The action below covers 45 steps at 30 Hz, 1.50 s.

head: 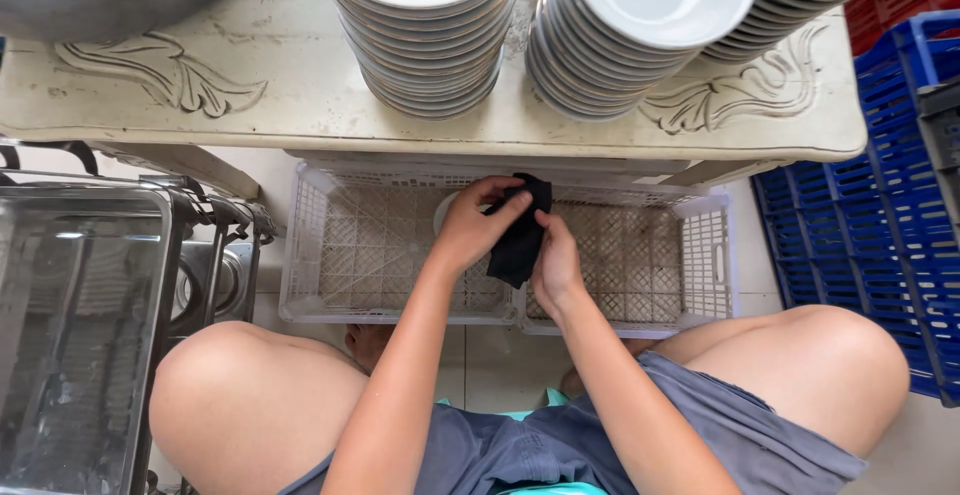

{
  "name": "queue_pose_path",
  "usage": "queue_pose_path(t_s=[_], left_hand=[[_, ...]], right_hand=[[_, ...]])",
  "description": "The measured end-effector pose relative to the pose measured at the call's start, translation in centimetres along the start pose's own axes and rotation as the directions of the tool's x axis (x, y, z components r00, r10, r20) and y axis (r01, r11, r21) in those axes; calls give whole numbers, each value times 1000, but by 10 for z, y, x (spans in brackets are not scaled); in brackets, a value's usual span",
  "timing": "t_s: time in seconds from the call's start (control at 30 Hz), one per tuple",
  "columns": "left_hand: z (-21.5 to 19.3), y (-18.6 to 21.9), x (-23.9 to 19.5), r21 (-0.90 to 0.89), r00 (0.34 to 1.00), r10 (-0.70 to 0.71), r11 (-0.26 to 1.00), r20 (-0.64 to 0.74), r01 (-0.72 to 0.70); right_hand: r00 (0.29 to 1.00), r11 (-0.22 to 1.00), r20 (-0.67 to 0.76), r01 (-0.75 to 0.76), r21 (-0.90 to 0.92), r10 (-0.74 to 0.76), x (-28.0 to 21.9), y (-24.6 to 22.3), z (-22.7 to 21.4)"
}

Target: Wiping and stacking small ceramic bowls using a cloth.

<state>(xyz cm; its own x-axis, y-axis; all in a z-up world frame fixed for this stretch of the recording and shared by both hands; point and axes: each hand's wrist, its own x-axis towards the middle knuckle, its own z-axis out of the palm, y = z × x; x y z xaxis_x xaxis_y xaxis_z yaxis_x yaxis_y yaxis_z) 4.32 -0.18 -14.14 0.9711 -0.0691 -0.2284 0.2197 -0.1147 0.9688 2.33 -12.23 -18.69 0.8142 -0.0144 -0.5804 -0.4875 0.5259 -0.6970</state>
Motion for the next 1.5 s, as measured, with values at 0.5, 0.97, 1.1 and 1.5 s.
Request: queue_pose_path(t_s=[0.5,0.97,1.1,1.5], left_hand=[[-16,151,-76,-295,845,415,899,336,-324],[-24,141,-82,125,831,544,822,115,-555],[-16,125,-78,108,829,559,823,12,-557],[-12,111,-64,-166,941,331,927,-69,-338]], right_hand=[[844,894,354,445,-47,-402,-112,-93,23],[657,676,518,713,-188,-548,-115,-142,4],[631,683,556,715,-149,-540,-128,-139,18],[805,786,391,562,-259,-446,-104,-125,12]])
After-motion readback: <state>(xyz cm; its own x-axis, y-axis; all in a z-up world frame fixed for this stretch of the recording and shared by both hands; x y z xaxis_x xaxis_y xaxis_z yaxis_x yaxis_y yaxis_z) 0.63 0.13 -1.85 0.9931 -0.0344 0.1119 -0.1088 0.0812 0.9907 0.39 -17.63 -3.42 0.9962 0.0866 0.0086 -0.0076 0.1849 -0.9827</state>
